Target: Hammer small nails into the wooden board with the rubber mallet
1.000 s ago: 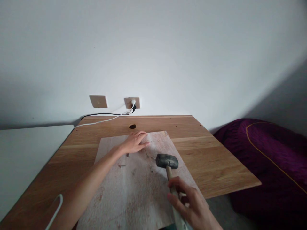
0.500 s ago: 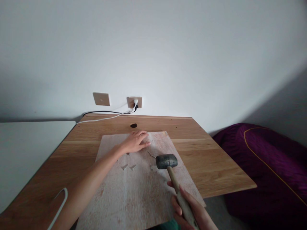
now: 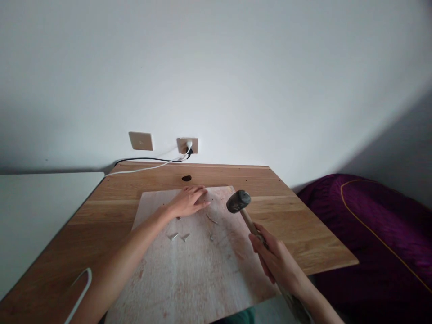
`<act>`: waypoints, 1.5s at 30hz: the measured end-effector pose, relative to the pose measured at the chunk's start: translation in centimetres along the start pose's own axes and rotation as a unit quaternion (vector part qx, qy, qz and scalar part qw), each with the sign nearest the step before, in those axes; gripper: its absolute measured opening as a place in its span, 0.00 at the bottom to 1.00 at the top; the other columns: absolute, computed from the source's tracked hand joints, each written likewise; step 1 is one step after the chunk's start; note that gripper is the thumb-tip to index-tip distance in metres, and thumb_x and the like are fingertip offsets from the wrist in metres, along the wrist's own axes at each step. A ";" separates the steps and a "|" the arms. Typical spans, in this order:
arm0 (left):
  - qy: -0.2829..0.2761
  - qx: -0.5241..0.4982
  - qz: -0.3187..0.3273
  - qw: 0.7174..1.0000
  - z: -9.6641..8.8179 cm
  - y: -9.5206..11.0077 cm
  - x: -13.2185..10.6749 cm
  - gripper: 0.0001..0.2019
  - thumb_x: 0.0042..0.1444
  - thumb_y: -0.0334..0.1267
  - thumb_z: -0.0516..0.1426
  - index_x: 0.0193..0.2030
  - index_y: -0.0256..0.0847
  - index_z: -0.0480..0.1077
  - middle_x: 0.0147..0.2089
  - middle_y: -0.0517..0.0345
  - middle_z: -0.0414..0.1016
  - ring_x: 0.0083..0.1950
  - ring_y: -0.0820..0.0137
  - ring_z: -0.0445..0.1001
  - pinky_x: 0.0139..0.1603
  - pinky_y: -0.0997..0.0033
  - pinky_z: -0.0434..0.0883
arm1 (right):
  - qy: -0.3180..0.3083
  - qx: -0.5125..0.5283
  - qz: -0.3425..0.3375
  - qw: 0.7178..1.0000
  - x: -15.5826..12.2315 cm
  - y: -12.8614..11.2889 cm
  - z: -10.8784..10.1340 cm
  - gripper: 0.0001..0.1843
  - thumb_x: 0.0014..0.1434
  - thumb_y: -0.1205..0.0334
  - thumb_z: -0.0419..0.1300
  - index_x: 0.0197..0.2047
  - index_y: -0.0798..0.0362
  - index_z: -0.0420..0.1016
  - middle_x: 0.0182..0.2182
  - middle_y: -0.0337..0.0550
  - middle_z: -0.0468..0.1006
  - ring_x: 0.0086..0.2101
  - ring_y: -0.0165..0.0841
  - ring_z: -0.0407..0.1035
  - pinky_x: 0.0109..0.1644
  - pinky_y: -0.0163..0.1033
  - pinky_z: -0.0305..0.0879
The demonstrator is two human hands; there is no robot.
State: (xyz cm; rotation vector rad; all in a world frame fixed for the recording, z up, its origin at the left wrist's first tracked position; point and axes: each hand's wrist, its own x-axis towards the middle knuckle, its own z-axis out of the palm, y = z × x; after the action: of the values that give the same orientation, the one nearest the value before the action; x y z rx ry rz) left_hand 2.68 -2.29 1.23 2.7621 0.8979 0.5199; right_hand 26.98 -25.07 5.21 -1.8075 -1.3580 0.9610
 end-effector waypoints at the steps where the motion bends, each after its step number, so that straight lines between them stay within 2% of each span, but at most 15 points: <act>1: -0.002 -0.002 -0.002 1.000 0.0 0.0 0.0 0.28 0.70 0.58 0.48 0.65 0.39 0.67 0.69 0.40 0.68 0.69 0.52 0.66 0.68 0.50 0.63 | -0.005 -0.018 0.002 1.000 0.4 0.1 0.0 0.35 0.67 0.38 0.49 0.64 0.57 0.65 0.15 0.27 0.65 0.11 0.27 0.57 0.12 0.29 0.53; 5: -0.003 0.000 0.003 1.000 -0.3 0.2 0.1 0.24 0.71 0.55 0.49 0.63 0.40 0.68 0.68 0.42 0.68 0.70 0.53 0.65 0.70 0.51 0.61 | 0.002 -0.073 0.016 0.997 1.1 0.5 0.2 0.35 0.67 0.40 0.48 0.64 0.58 0.68 0.12 0.29 0.65 0.12 0.32 0.62 0.16 0.33 0.57; 9: -0.010 0.008 0.033 0.999 -1.8 1.9 0.3 0.21 0.68 0.44 0.54 0.64 0.36 0.67 0.67 0.39 0.67 0.70 0.52 0.65 0.70 0.51 0.61 | 0.010 -0.074 0.007 0.997 1.0 0.7 0.4 0.36 0.67 0.40 0.48 0.65 0.59 0.69 0.12 0.31 0.66 0.12 0.33 0.64 0.19 0.34 0.61; 12: -0.069 -0.004 0.090 0.994 -3.2 4.2 0.2 0.22 0.60 0.33 0.58 0.61 0.37 0.68 0.61 0.44 0.72 0.61 0.57 0.73 0.63 0.60 0.68 | 0.013 -0.066 0.000 0.998 1.0 0.9 0.4 0.36 0.68 0.41 0.48 0.66 0.62 0.67 0.13 0.31 0.67 0.13 0.33 0.65 0.19 0.33 0.62; 14: -0.107 0.002 0.112 0.988 -3.9 5.6 0.1 0.20 0.56 0.30 0.58 0.57 0.38 0.71 0.55 0.47 0.75 0.55 0.59 0.76 0.57 0.63 0.70 | 0.014 -0.060 0.003 0.998 0.9 1.0 0.5 0.36 0.68 0.41 0.48 0.66 0.62 0.66 0.14 0.31 0.68 0.13 0.32 0.65 0.18 0.33 0.62; 16: -0.121 0.017 0.118 0.985 -4.1 6.7 -0.2 0.19 0.54 0.28 0.58 0.53 0.39 0.73 0.51 0.49 0.75 0.51 0.60 0.77 0.52 0.65 0.71 | 0.017 -0.046 0.002 0.999 0.9 1.1 0.5 0.36 0.68 0.41 0.49 0.66 0.61 0.66 0.15 0.31 0.69 0.13 0.31 0.65 0.17 0.32 0.61; 19: -0.129 0.037 0.112 0.985 -4.0 7.3 -0.5 0.19 0.55 0.26 0.56 0.53 0.40 0.73 0.49 0.50 0.76 0.47 0.62 0.77 0.46 0.67 0.70 | 0.018 -0.013 0.009 1.000 0.8 1.0 0.7 0.36 0.67 0.41 0.49 0.66 0.61 0.65 0.15 0.30 0.68 0.12 0.31 0.64 0.14 0.31 0.60; 24: -0.134 0.040 0.100 0.985 -3.6 7.1 -0.4 0.14 0.56 0.26 0.55 0.48 0.41 0.73 0.41 0.53 0.78 0.43 0.62 0.78 0.41 0.68 0.69 | 0.031 0.003 0.025 0.999 0.7 1.0 0.8 0.37 0.68 0.41 0.48 0.67 0.62 0.63 0.12 0.27 0.65 0.11 0.31 0.63 0.13 0.30 0.60; 30: -0.116 0.018 0.108 0.987 -3.8 7.3 -0.2 0.14 0.54 0.25 0.56 0.45 0.41 0.75 0.38 0.54 0.78 0.40 0.63 0.77 0.39 0.68 0.68 | 0.025 -0.009 0.017 0.999 0.6 1.0 0.8 0.37 0.68 0.42 0.48 0.68 0.62 0.63 0.12 0.28 0.66 0.11 0.32 0.65 0.14 0.31 0.61; 35: -0.096 -0.017 0.098 0.990 -4.1 7.5 0.2 0.16 0.54 0.24 0.55 0.47 0.42 0.75 0.40 0.57 0.76 0.36 0.69 0.74 0.36 0.71 0.66 | 0.034 -0.019 0.012 0.999 0.6 0.9 0.8 0.35 0.68 0.42 0.48 0.66 0.61 0.65 0.14 0.30 0.68 0.12 0.32 0.66 0.14 0.30 0.61; 37: -0.082 -0.031 0.100 0.991 -4.2 7.3 0.8 0.16 0.55 0.24 0.55 0.47 0.42 0.76 0.41 0.57 0.76 0.35 0.70 0.74 0.37 0.72 0.66 | 0.036 -0.026 0.010 0.999 0.6 0.8 0.9 0.35 0.68 0.43 0.48 0.65 0.61 0.66 0.14 0.30 0.69 0.12 0.32 0.67 0.15 0.31 0.61; 40: -0.056 -0.051 0.104 0.992 -4.6 6.6 2.9 0.13 0.54 0.24 0.55 0.41 0.41 0.77 0.41 0.57 0.76 0.35 0.71 0.73 0.38 0.72 0.67 | 0.034 -0.043 0.006 0.998 0.7 0.5 0.9 0.34 0.68 0.44 0.47 0.65 0.61 0.67 0.12 0.29 0.66 0.12 0.33 0.67 0.16 0.31 0.62; 42: -0.010 -0.077 0.073 0.994 -4.9 6.0 4.7 0.10 0.53 0.24 0.56 0.36 0.39 0.77 0.39 0.56 0.76 0.34 0.71 0.73 0.39 0.73 0.68 | 0.036 -0.052 -0.001 0.998 0.7 0.4 0.9 0.33 0.69 0.45 0.47 0.65 0.61 0.67 0.12 0.29 0.66 0.13 0.34 0.68 0.17 0.32 0.63; 45: 0.102 -0.139 0.005 0.985 -5.0 5.1 7.2 0.09 0.52 0.23 0.56 0.34 0.37 0.76 0.36 0.56 0.77 0.36 0.70 0.74 0.40 0.73 0.69 | 0.040 -0.060 0.001 0.997 0.6 0.3 1.0 0.34 0.69 0.45 0.46 0.66 0.63 0.66 0.12 0.30 0.67 0.14 0.34 0.69 0.18 0.32 0.64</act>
State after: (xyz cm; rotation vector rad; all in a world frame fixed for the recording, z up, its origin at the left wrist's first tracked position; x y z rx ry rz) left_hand 8.92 -1.67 9.21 2.4945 0.7847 0.8723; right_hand 26.38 -24.44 4.31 -1.9157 -1.3909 0.8151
